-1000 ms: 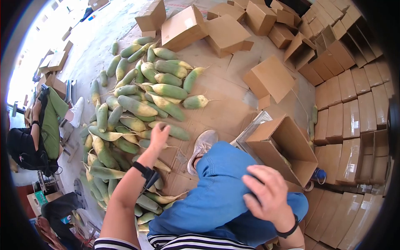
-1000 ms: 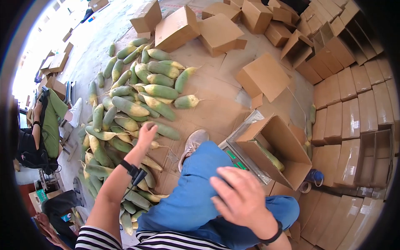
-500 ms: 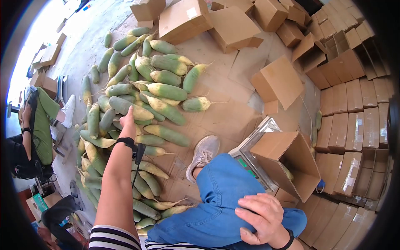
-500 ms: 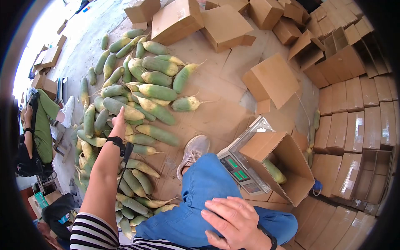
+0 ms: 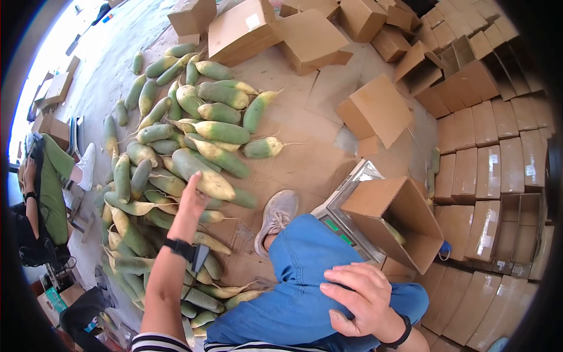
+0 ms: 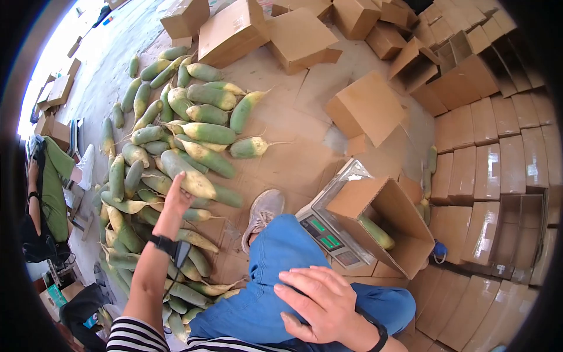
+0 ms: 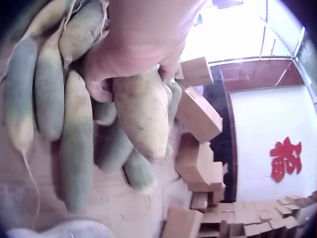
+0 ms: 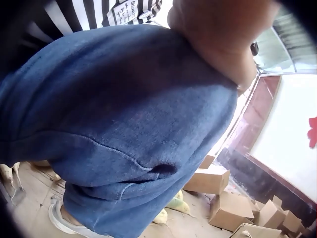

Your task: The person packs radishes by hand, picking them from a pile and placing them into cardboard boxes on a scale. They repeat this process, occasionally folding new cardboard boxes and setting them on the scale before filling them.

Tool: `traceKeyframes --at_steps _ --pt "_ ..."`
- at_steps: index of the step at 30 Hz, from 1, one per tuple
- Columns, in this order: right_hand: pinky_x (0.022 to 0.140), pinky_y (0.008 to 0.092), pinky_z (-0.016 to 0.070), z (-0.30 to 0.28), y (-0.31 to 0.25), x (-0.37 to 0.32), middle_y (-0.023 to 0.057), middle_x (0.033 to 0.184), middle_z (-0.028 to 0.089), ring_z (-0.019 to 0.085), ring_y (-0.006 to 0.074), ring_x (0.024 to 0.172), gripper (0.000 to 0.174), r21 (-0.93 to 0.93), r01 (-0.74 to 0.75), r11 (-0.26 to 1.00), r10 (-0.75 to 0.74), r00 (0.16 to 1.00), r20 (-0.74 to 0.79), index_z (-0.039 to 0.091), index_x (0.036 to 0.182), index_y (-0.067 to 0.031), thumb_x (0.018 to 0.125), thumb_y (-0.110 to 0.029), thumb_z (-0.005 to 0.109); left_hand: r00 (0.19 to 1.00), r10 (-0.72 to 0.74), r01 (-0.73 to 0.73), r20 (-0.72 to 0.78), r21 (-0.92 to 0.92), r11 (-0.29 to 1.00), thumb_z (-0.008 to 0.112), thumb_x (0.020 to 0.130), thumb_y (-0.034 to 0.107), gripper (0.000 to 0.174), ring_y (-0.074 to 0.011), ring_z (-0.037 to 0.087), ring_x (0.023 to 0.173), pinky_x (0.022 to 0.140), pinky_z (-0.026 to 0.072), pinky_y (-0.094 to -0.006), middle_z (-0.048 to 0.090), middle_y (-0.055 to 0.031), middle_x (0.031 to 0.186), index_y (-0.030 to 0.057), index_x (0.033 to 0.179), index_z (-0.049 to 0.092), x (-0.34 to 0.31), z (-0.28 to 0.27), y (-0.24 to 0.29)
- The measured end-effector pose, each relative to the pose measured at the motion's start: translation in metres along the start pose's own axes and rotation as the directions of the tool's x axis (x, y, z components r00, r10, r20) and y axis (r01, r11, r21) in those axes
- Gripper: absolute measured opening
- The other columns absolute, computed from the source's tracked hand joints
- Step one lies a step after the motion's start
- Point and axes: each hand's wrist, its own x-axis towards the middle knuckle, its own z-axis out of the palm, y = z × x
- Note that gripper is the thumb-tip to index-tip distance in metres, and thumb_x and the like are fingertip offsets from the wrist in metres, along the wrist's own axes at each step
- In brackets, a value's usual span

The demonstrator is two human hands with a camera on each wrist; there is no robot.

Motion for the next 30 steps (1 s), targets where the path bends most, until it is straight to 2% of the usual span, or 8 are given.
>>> traceKeyframes --at_steps 4,9,12,19,21,24,27,30 --pt "0.085 0.0385 0.0526 -0.004 -0.008 -0.003 0.0086 0.113 0.066 0.066 0.0264 0.098 0.037 -0.043 -0.050 0.998 0.050 0.999 0.011 0.069 0.104 -0.0086 0.069 -0.018 0.075 0.956 0.034 -0.049 0.293 0.045 0.998 0.074 0.086 0.027 0.052 -0.0235 0.060 0.110 0.096 0.0462 -0.0434 0.061 -0.0086 0.120 0.0042 0.127 0.051 -0.071 0.061 -0.008" --pt "0.104 0.0459 0.0411 -0.011 -0.005 -0.019 0.0213 0.139 0.049 0.051 0.0380 0.125 0.069 0.091 -0.156 0.984 0.167 0.977 -0.130 0.049 0.137 -0.0031 0.079 -0.028 0.075 0.655 0.366 -0.512 0.661 0.033 0.858 0.077 0.082 0.020 0.059 -0.0218 0.060 0.112 0.099 0.0462 -0.0378 0.061 -0.0110 0.122 -0.0032 0.128 0.049 -0.188 0.167 0.014" --pt "0.107 0.0475 0.0372 -0.046 -0.008 -0.015 0.0252 0.147 0.036 0.042 0.0421 0.131 0.092 -0.073 -0.179 0.981 0.142 0.922 -0.359 0.030 0.148 -0.0020 0.077 -0.034 0.079 0.493 0.304 -0.596 0.815 0.062 0.800 0.082 0.075 0.014 0.064 -0.0210 0.063 0.108 0.095 0.0490 -0.0353 0.064 -0.0119 0.116 -0.0048 0.127 0.051 -0.265 0.207 0.017" --pt "0.099 0.0403 0.0467 -0.112 -0.014 -0.053 0.0226 0.134 0.053 0.057 0.0368 0.120 0.100 -0.126 -0.254 0.959 0.195 0.913 -0.360 0.034 0.145 0.0011 0.064 -0.023 0.086 0.284 0.106 -0.806 0.953 0.177 0.565 0.083 0.076 0.025 0.062 -0.0242 0.061 0.110 0.093 0.0488 -0.0399 0.061 -0.0164 0.118 -0.0040 0.122 0.053 -0.357 0.253 -0.036" --pt "0.098 0.0394 0.0469 -0.133 -0.005 -0.076 0.0226 0.129 0.057 0.058 0.0356 0.119 0.095 -0.126 -0.390 0.912 0.334 0.886 -0.322 0.038 0.144 -0.0008 0.064 -0.022 0.086 0.171 -0.083 -0.983 0.982 0.175 0.052 0.080 0.077 0.037 0.066 -0.0317 0.055 0.115 0.099 0.0427 -0.0475 0.054 -0.0200 0.123 -0.0032 0.121 0.053 -0.368 0.252 -0.027" --pt "0.095 0.0408 0.0491 -0.154 0.032 -0.109 0.0231 0.124 0.059 0.060 0.0360 0.112 0.090 -0.304 -0.540 0.785 0.508 0.842 -0.182 0.040 0.144 -0.0080 0.066 -0.027 0.081 0.033 -0.234 -0.954 0.972 -0.039 -0.297 0.079 0.074 0.039 0.063 -0.0383 0.048 0.120 0.104 0.0358 -0.0506 0.052 -0.0209 0.125 0.0003 0.118 0.057 -0.354 0.213 -0.038" --pt "0.085 0.0434 0.0519 -0.144 0.098 -0.134 0.0202 0.111 0.062 0.063 0.0361 0.101 0.086 -0.525 -0.511 0.681 0.590 0.807 -0.022 0.041 0.142 -0.0107 0.068 -0.033 0.078 0.072 -0.178 -0.773 0.981 -0.057 -0.631 0.078 0.071 0.038 0.062 -0.0327 0.050 0.118 0.103 0.0348 -0.0525 0.053 -0.0166 0.125 0.0015 0.117 0.059 -0.359 0.195 -0.051" --pt "0.082 0.0442 0.0523 -0.122 0.155 -0.141 0.0194 0.106 0.063 0.063 0.0364 0.097 0.086 -0.582 -0.479 0.657 0.639 0.764 0.092 0.041 0.141 -0.0106 0.067 -0.037 0.077 0.064 -0.106 -0.765 0.992 -0.020 -0.644 0.078 0.069 0.036 0.057 -0.0320 0.050 0.118 0.103 0.0358 -0.0519 0.055 -0.0151 0.123 0.0038 0.113 0.063 -0.352 0.190 -0.049"
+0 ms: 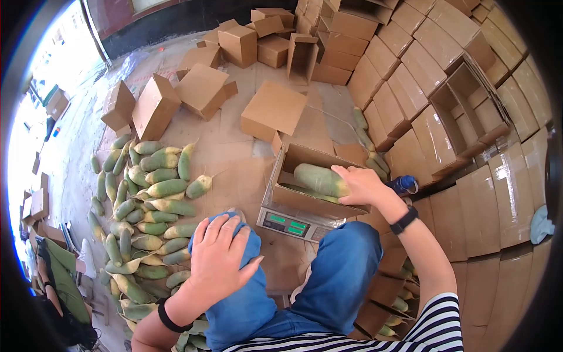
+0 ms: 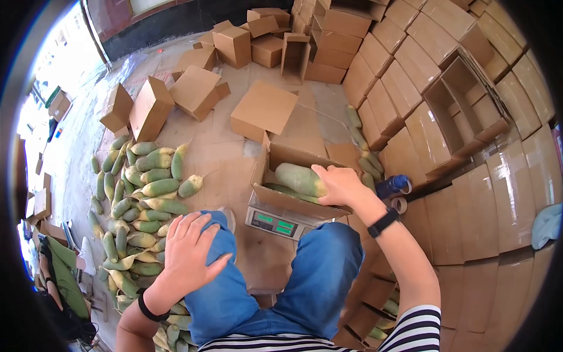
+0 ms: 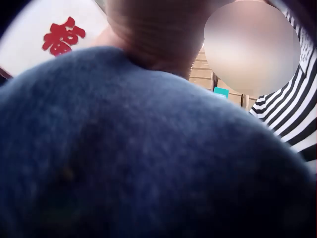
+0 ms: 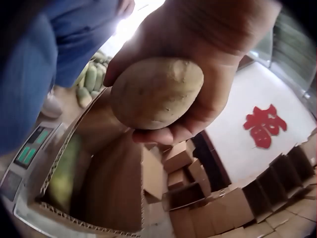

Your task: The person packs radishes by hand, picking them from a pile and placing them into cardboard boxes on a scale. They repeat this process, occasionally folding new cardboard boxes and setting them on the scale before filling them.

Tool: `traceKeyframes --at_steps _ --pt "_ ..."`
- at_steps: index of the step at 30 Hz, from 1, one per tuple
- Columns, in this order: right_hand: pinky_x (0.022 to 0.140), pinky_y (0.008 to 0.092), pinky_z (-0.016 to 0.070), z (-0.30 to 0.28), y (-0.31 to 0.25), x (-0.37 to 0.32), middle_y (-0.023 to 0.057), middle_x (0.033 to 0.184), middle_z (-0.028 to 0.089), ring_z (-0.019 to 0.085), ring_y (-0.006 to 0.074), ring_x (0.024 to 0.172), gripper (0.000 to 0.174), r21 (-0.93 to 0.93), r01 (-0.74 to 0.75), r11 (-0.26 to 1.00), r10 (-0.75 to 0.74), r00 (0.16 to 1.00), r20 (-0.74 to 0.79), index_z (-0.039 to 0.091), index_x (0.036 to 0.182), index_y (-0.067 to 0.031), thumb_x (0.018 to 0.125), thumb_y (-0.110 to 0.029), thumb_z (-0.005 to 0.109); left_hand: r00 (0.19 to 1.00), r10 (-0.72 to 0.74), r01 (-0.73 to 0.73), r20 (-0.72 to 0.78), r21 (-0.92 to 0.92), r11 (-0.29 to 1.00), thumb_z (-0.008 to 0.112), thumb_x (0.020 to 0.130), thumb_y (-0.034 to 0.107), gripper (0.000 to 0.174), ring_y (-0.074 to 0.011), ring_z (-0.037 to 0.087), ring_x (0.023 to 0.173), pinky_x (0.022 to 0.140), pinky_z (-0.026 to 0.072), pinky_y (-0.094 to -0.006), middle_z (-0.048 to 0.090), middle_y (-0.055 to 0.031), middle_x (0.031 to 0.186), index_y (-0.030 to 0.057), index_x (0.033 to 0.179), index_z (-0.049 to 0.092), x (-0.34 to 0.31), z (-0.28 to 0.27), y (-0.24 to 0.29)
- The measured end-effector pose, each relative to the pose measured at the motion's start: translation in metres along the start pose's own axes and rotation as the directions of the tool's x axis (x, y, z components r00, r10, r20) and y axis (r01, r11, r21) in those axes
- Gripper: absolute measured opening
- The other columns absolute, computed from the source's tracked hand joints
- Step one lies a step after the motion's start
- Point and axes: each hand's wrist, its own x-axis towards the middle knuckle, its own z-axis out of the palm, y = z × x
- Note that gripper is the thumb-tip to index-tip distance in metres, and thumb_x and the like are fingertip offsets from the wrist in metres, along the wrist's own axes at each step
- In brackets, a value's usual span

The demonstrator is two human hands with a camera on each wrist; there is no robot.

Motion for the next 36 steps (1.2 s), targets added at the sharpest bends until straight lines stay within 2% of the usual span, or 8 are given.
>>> traceKeyframes --at_steps 6,12,17,21,27,28,30,36 --pt "0.084 0.0454 0.0516 0.063 0.021 0.055 0.0206 0.106 0.062 0.063 0.0383 0.098 0.089 0.078 0.044 0.996 -0.051 0.994 0.094 0.039 0.142 -0.0102 0.068 -0.039 0.078 1.000 -0.014 0.014 0.002 -0.026 1.000 0.080 0.068 0.033 0.052 -0.0340 0.052 0.117 0.103 0.0377 -0.0515 0.057 -0.0138 0.120 0.0043 0.108 0.064 0.005 -0.002 -0.005" --pt "0.099 0.0423 0.0462 0.103 0.037 0.065 0.0191 0.130 0.052 0.055 0.0379 0.116 0.082 0.072 0.080 0.994 -0.084 0.994 0.065 0.030 0.149 -0.0141 0.080 -0.022 0.072 1.000 -0.017 0.017 0.001 -0.028 0.999 0.078 0.069 0.034 0.050 -0.0303 0.053 0.117 0.103 0.0374 -0.0491 0.059 -0.0119 0.118 0.0054 0.108 0.065 0.009 -0.001 -0.006" --pt "0.102 0.0416 0.0438 0.088 0.028 0.046 0.0169 0.133 0.051 0.050 0.0356 0.123 0.052 0.152 0.052 0.987 -0.040 0.996 -0.085 0.054 0.130 -0.0077 0.080 -0.013 0.067 1.000 -0.007 0.006 -0.013 -0.027 1.000 0.078 0.069 0.034 0.050 -0.0308 0.053 0.116 0.102 0.0380 -0.0494 0.059 -0.0121 0.119 0.0054 0.108 0.065 0.009 0.001 -0.005" --pt "0.100 0.0378 0.0454 0.049 0.028 0.003 0.0182 0.129 0.056 0.055 0.0330 0.118 0.047 0.579 0.100 0.809 0.033 0.976 -0.215 0.052 0.132 -0.0037 0.088 -0.018 0.063 1.000 -0.015 0.015 -0.017 -0.021 1.000 0.078 0.069 0.034 0.051 -0.0317 0.054 0.115 0.101 0.0390 -0.0498 0.059 -0.0128 0.119 0.0051 0.110 0.064 0.006 0.001 -0.006" --pt "0.098 0.0333 0.0459 -0.001 -0.012 -0.125 0.0136 0.128 0.057 0.057 0.0200 0.115 0.054 0.881 -0.095 0.463 0.211 0.978 -0.005 0.042 0.143 -0.0039 0.095 -0.020 0.060 0.999 -0.012 0.011 -0.049 -0.019 1.000 0.078 0.070 0.031 0.048 -0.0331 0.054 0.113 0.099 0.0408 -0.0486 0.059 -0.0135 0.117 0.0044 0.108 0.064 0.000 0.001 -0.008" --pt "0.096 0.0346 0.0473 0.005 -0.020 -0.142 0.0156 0.122 0.061 0.060 0.0224 0.110 0.048 0.862 -0.074 0.501 0.226 0.973 -0.048 0.053 0.134 -0.0037 0.091 -0.023 0.064 0.998 -0.010 0.009 -0.069 -0.022 1.000 0.077 0.070 0.031 0.047 -0.0334 0.054 0.113 0.098 0.0410 -0.0483 0.059 -0.0136 0.117 0.0042 0.107 0.064 0.000 0.003 -0.008" --pt "0.098 0.0384 0.0453 0.034 -0.038 -0.169 0.0164 0.120 0.062 0.059 0.0306 0.112 0.044 0.433 0.029 0.901 0.141 0.924 -0.356 0.058 0.126 -0.0040 0.089 -0.027 0.065 0.996 0.013 -0.014 -0.088 -0.012 1.000 0.077 0.070 0.031 0.047 -0.0337 0.055 0.113 0.098 0.0413 -0.0475 0.060 -0.0137 0.116 0.0037 0.107 0.064 0.000 0.007 -0.008" --pt "0.096 0.0385 0.0456 0.049 -0.038 -0.181 0.0149 0.115 0.064 0.059 0.0331 0.110 0.034 0.495 -0.053 0.867 0.305 0.843 -0.444 0.064 0.114 -0.0032 0.088 -0.026 0.063 0.994 0.036 -0.035 -0.102 0.008 0.999 0.076 0.071 0.030 0.046 -0.0340 0.055 0.112 0.097 0.0417 -0.0462 0.060 -0.0134 0.115 0.0040 0.107 0.063 0.001 0.009 -0.002"
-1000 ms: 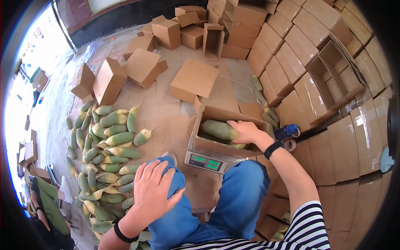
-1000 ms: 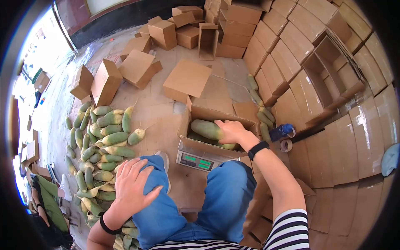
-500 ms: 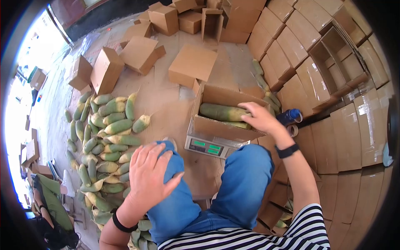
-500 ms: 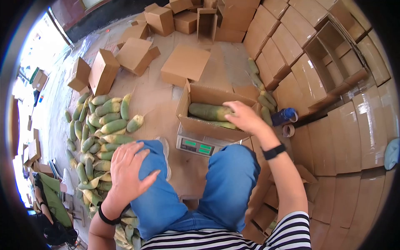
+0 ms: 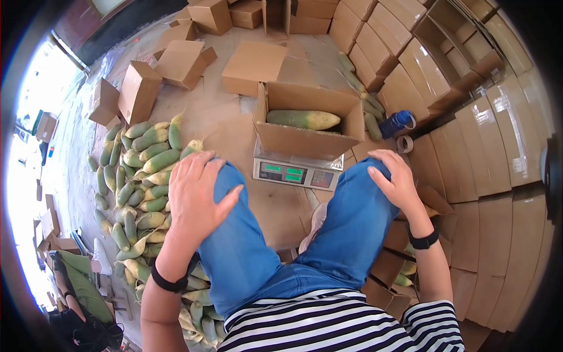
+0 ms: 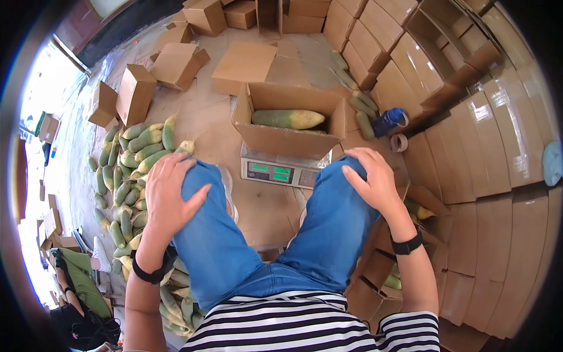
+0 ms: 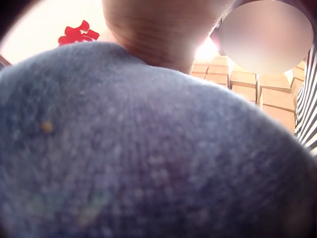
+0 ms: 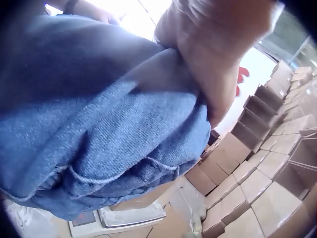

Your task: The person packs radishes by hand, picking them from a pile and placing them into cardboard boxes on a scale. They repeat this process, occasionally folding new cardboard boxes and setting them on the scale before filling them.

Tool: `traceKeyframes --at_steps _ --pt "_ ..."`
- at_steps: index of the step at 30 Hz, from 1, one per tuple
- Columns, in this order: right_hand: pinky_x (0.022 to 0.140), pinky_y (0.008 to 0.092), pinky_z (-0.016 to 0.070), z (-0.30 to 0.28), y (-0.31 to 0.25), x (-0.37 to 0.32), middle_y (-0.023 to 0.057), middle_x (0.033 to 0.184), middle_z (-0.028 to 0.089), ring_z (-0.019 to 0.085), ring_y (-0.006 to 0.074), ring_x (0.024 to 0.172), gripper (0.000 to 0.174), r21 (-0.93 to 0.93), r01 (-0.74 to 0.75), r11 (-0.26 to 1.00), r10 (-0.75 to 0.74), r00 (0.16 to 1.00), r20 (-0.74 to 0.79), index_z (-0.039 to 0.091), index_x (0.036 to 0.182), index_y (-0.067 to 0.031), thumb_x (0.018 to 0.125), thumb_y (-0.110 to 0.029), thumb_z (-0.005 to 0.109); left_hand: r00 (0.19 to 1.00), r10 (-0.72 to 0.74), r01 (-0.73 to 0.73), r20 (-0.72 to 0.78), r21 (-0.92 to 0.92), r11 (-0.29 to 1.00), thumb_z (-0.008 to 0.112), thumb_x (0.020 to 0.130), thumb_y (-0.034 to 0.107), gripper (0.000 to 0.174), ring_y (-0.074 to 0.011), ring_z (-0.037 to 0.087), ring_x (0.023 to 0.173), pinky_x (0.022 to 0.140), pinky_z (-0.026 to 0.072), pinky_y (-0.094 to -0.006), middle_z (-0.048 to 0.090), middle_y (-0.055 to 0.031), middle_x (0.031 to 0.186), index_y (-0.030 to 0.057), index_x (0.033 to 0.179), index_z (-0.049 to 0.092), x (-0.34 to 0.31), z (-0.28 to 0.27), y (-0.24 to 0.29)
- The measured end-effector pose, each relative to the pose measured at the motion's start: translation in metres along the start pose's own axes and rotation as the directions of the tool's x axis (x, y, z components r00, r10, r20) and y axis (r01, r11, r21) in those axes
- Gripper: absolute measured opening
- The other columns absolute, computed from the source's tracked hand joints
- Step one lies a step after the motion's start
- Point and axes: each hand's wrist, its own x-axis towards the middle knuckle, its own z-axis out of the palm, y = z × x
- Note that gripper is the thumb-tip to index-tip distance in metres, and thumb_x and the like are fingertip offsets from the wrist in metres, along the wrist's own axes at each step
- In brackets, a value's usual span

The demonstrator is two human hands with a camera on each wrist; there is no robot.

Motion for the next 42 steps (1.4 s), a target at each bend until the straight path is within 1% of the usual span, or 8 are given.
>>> traceKeyframes --at_steps 12,19,28,30,32,36,38,42 --pt "0.091 0.0378 0.0478 0.019 0.000 -0.004 0.0125 0.108 0.067 0.061 0.0318 0.104 0.028 0.007 0.000 1.000 0.002 0.975 -0.224 0.066 0.108 -0.0054 0.089 -0.026 0.061 0.998 0.006 -0.004 -0.055 0.035 0.999 0.076 0.073 0.031 0.044 -0.0332 0.054 0.113 0.099 0.0404 -0.0451 0.061 -0.0130 0.115 0.0053 0.106 0.064 -0.012 -0.004 0.003" --pt "0.086 0.0413 0.0499 0.038 -0.001 -0.014 0.0150 0.101 0.068 0.063 0.0339 0.097 0.024 0.106 -0.027 0.994 0.077 0.860 -0.504 0.067 0.100 -0.0053 0.087 -0.024 0.062 0.998 -0.061 0.062 -0.026 0.041 0.997 0.075 0.074 0.026 0.044 -0.0346 0.052 0.117 0.103 0.0381 -0.0444 0.061 -0.0142 0.120 0.0059 0.111 0.063 -0.022 -0.005 -0.003" --pt "0.100 0.0445 0.0420 0.067 -0.004 -0.090 0.0194 0.126 0.057 0.053 0.0374 0.116 0.054 0.179 -0.002 0.984 0.106 0.809 -0.578 0.048 0.135 -0.0050 0.091 -0.034 0.058 1.000 0.001 -0.001 0.005 0.072 0.997 0.073 0.077 0.016 0.040 -0.0350 0.053 0.114 0.102 0.0388 -0.0428 0.061 -0.0163 0.117 0.0019 0.113 0.061 -0.019 -0.009 -0.002" --pt "0.097 0.0424 0.0449 0.075 -0.003 -0.120 0.0230 0.123 0.059 0.057 0.0370 0.113 0.051 0.520 -0.176 0.836 0.374 0.876 -0.305 0.052 0.131 -0.0020 0.094 -0.036 0.056 0.999 -0.011 0.008 0.037 0.062 0.998 0.072 0.079 0.018 0.039 -0.0356 0.053 0.115 0.104 0.0378 -0.0434 0.061 -0.0166 0.119 0.0018 0.113 0.061 -0.019 -0.015 0.006" --pt "0.090 0.0434 0.0490 0.099 0.018 -0.158 0.0252 0.114 0.063 0.062 0.0381 0.104 0.047 0.533 -0.353 0.769 0.441 0.897 -0.043 0.057 0.125 0.0001 0.092 -0.034 0.059 0.998 0.026 -0.032 0.064 0.088 0.996 0.070 0.081 0.020 0.038 -0.0361 0.052 0.117 0.105 0.0364 -0.0436 0.060 -0.0172 0.121 0.0020 0.114 0.061 -0.022 -0.020 0.007" --pt "0.084 0.0436 0.0523 0.172 0.051 -0.245 0.0227 0.106 0.068 0.066 0.0379 0.096 0.038 0.377 -0.627 0.682 0.629 0.766 0.136 0.063 0.117 -0.0004 0.090 -0.026 0.060 0.991 0.063 -0.078 0.120 0.122 0.989 0.068 0.084 0.020 0.037 -0.0375 0.050 0.119 0.106 0.0364 -0.0425 0.058 -0.0191 0.121 0.0012 0.115 0.060 -0.017 -0.028 0.005" --pt "0.084 0.0429 0.0525 0.177 0.049 -0.273 0.0220 0.106 0.068 0.066 0.0369 0.096 0.037 0.348 -0.680 0.646 0.663 0.725 0.185 0.064 0.116 -0.0005 0.089 -0.026 0.060 0.954 -0.021 -0.009 0.300 0.097 0.995 0.065 0.086 0.018 0.033 -0.0380 0.051 0.116 0.103 0.0378 -0.0425 0.058 -0.0204 0.117 0.0001 0.113 0.059 -0.005 -0.032 -0.004" --pt "0.083 0.0419 0.0528 0.178 0.045 -0.287 0.0197 0.104 0.069 0.066 0.0348 0.096 0.034 0.315 -0.750 0.581 0.720 0.654 0.232 0.066 0.113 -0.0020 0.089 -0.024 0.059 0.825 -0.190 0.139 0.533 0.135 0.981 0.058 0.094 0.018 0.028 -0.0305 0.061 0.092 0.084 0.0476 -0.0369 0.060 -0.0217 0.104 -0.0038 0.111 0.056 0.060 -0.027 -0.003"
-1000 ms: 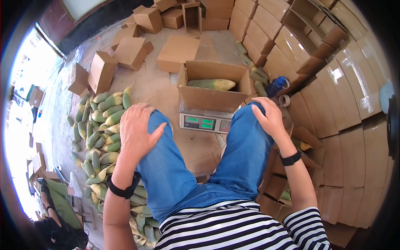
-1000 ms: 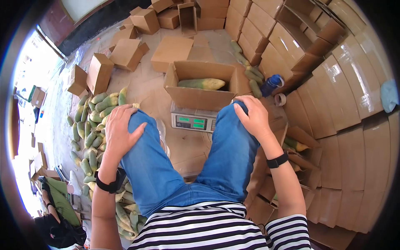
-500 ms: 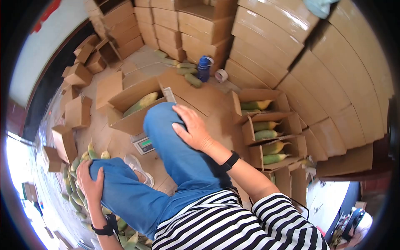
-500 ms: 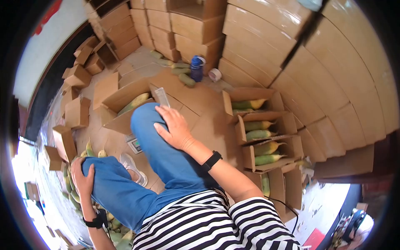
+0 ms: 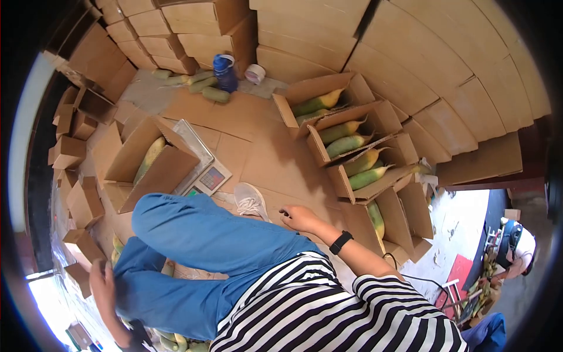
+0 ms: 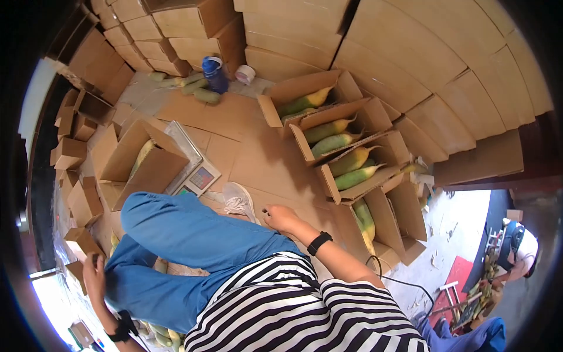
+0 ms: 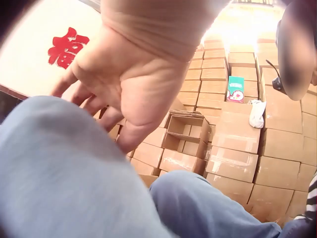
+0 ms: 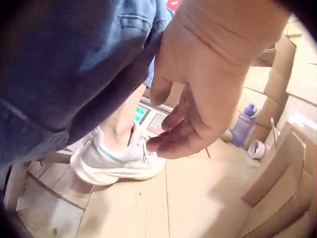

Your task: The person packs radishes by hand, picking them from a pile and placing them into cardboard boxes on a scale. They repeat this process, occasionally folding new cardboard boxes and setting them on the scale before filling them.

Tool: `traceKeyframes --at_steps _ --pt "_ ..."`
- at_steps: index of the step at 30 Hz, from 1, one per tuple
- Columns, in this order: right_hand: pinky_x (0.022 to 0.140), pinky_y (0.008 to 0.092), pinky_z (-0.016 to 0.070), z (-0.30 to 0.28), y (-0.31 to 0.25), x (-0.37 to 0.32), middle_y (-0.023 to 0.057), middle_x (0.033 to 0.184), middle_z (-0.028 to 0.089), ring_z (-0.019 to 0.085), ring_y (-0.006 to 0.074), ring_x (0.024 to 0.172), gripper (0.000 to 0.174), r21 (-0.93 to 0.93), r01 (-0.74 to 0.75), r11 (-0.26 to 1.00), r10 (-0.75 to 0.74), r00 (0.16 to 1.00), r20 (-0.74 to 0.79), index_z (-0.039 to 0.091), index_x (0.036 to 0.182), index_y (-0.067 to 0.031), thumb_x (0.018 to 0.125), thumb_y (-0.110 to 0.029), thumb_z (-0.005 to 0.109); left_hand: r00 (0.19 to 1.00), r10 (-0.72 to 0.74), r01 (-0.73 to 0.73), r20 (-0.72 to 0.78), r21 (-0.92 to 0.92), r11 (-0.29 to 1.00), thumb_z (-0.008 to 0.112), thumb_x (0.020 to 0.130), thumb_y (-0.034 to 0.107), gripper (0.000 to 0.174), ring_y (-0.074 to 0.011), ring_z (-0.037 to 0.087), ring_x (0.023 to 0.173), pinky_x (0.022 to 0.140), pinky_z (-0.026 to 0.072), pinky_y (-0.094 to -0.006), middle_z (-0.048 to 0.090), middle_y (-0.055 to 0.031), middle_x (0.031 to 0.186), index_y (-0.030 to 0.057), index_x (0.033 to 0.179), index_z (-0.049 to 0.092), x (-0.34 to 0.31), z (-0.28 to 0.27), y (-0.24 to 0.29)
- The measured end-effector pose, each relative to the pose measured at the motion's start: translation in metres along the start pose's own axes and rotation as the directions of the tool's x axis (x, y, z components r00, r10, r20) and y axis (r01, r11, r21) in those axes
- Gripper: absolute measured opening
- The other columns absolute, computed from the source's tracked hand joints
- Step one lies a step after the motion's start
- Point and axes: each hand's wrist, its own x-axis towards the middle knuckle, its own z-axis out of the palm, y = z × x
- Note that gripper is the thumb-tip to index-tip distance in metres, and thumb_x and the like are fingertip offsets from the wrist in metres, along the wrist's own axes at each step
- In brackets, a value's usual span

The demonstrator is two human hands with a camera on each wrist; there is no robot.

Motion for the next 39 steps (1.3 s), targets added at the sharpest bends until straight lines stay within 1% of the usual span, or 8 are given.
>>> traceKeyframes --at_steps 4,8,16,21,24,29,33,39 --pt "0.082 0.0426 0.0523 -0.025 -0.031 0.019 0.0191 0.104 0.069 0.066 0.0362 0.095 0.034 -0.020 0.063 0.998 -0.063 0.998 0.012 0.065 0.114 -0.0029 0.089 -0.024 0.058 0.971 0.204 -0.235 -0.122 -0.354 0.905 0.058 0.096 0.025 0.037 -0.0240 0.063 0.093 0.076 0.0511 -0.0342 0.063 -0.0135 0.114 0.0019 0.126 0.054 0.124 0.044 -0.093" --pt "0.082 0.0438 0.0511 -0.060 -0.087 0.061 0.0203 0.104 0.068 0.064 0.0380 0.096 0.032 0.033 0.218 0.975 -0.216 0.975 -0.046 0.064 0.115 -0.0028 0.090 -0.022 0.056 0.944 -0.251 0.327 0.215 -0.511 0.795 0.062 0.093 0.040 0.058 -0.0202 0.063 0.101 0.069 0.0523 -0.0341 0.062 -0.0133 0.119 0.0018 0.135 0.048 0.164 0.090 -0.082" --pt "0.083 0.0412 0.0515 -0.094 -0.199 0.170 0.0230 0.110 0.065 0.065 0.0355 0.098 0.035 0.210 0.439 0.874 -0.390 0.890 -0.237 0.061 0.114 -0.0010 0.093 -0.028 0.058 0.875 -0.239 0.483 0.421 -0.727 0.489 0.057 0.092 0.051 0.058 -0.0169 0.065 0.084 0.065 0.0502 -0.0309 0.063 -0.0103 0.108 0.0035 0.126 0.053 0.168 0.128 -0.046" --pt "0.087 0.0432 0.0513 -0.096 -0.283 0.255 0.0238 0.114 0.065 0.065 0.0364 0.102 0.059 0.094 0.387 0.917 -0.367 0.914 -0.173 0.062 0.115 0.0022 0.087 -0.050 0.060 0.894 -0.265 0.448 0.362 -0.749 0.488 0.058 0.094 0.045 0.046 -0.0144 0.064 0.069 0.054 0.0456 -0.0253 0.065 -0.0095 0.091 0.0017 0.109 0.059 0.187 0.124 -0.043" --pt "0.082 0.0434 0.0525 -0.097 -0.324 0.281 0.0232 0.098 0.068 0.066 0.0369 0.093 0.051 -0.316 0.262 0.912 -0.270 0.963 0.018 0.066 0.099 0.0000 0.088 -0.049 0.058 0.920 -0.243 0.392 0.308 -0.696 0.602 0.062 0.093 0.038 0.038 -0.0141 0.063 0.059 0.051 0.0455 -0.0255 0.064 -0.0073 0.075 0.0000 0.097 0.064 0.197 0.130 -0.043" --pt "0.083 0.0471 0.0523 -0.092 -0.301 0.286 0.0221 0.101 0.069 0.065 0.0388 0.097 0.039 -0.357 0.181 0.917 -0.186 0.982 0.020 0.071 0.094 -0.0003 0.086 -0.035 0.056 0.978 -0.099 0.175 0.181 -0.475 0.862 0.060 0.091 0.029 0.034 -0.0278 0.067 0.065 0.062 0.0521 -0.0391 0.068 -0.0188 0.080 -0.0030 0.102 0.064 0.204 0.133 -0.032" --pt "0.065 0.0506 0.0475 -0.101 -0.221 0.220 0.0265 0.077 0.061 0.061 0.0415 0.072 0.045 -0.138 0.299 0.944 -0.319 0.935 -0.159 0.058 0.075 0.0034 0.090 -0.039 0.056 0.997 0.010 0.014 0.073 -0.321 0.947 0.059 0.089 0.026 0.032 -0.0405 0.066 0.081 0.073 0.0510 -0.0477 0.067 -0.0246 0.086 -0.0023 0.102 0.064 0.201 0.118 0.005" --pt "0.056 0.0341 0.0462 -0.102 -0.087 0.078 0.0123 0.069 0.063 0.057 0.0166 0.058 0.033 0.287 0.098 0.953 0.037 0.901 -0.433 0.062 0.088 0.0027 0.093 -0.030 0.062 0.887 0.434 -0.429 0.160 -0.067 0.901 0.058 0.085 0.019 0.022 -0.0410 0.066 0.088 0.079 0.0528 -0.0490 0.067 -0.0238 0.089 -0.0001 0.087 0.069 0.184 0.073 0.192"
